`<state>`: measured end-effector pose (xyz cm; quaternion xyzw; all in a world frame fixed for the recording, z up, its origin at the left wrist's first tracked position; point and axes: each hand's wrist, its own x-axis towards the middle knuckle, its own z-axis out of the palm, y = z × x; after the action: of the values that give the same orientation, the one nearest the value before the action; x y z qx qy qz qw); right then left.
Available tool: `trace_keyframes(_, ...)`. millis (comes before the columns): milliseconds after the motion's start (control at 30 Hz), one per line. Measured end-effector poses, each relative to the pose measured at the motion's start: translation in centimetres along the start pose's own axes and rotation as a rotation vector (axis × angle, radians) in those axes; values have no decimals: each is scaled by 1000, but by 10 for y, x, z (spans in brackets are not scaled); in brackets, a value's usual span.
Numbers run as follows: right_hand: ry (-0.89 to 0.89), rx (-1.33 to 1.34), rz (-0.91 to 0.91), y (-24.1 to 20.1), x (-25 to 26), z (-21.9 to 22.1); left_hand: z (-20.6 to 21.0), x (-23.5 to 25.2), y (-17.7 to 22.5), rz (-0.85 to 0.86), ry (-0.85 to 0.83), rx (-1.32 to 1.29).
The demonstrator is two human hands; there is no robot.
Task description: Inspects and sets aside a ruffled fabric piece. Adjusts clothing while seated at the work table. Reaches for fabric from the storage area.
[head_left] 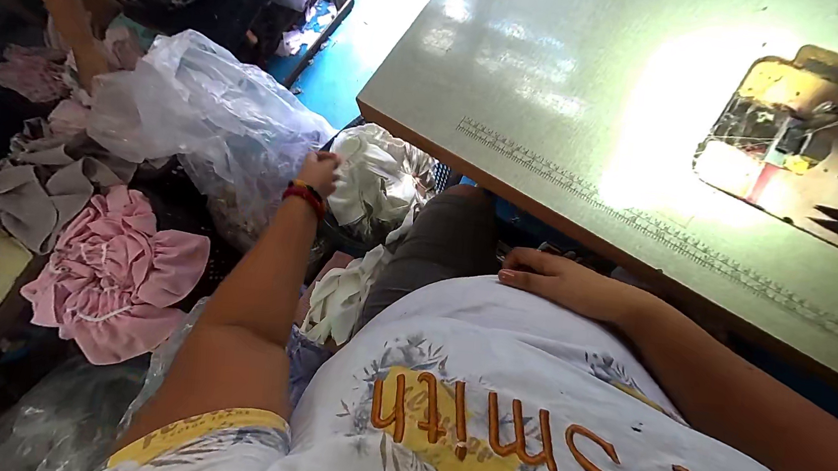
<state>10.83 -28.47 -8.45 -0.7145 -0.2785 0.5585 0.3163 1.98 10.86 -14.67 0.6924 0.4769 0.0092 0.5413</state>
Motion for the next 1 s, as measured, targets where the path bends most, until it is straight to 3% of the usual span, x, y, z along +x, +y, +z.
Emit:
trace_keyframes(100, -81, 33, 138, -2, 2, 0, 36, -40, -24, 49, -180, 135)
trace_keyframes(233, -52, 38, 257, 5, 12, 5, 95, -116, -23, 380, -625, 248)
trace_keyframes(333, -38, -87, 94, 1, 11, 3, 132, -139, -14, 548, -935, 285)
trace_keyframes(433, 71, -118, -99, -14, -16, 0, 147, -145, 6, 506, -1223, 276)
trace_keyframes(533, 159, -121, -374, -22, -61, 6, 157, -161, 31, 473, -1378, 156)
trace_keyframes(633, 257, -44, -491, -2, -73, 12, 176, -168, 41, 548, -1462, 108)
trace_keyframes(733, 396, -99, -345, 40, -62, 7, 183, -161, 38, 541, -1480, 164)
trace_keyframes(833, 296, 105, -219, 79, -70, 4, 161, -152, 40, 489, -1469, 222)
trace_keyframes(1000, 250, 350, -250, 95, -77, 10, 144, -151, 40, 444, -1411, 194)
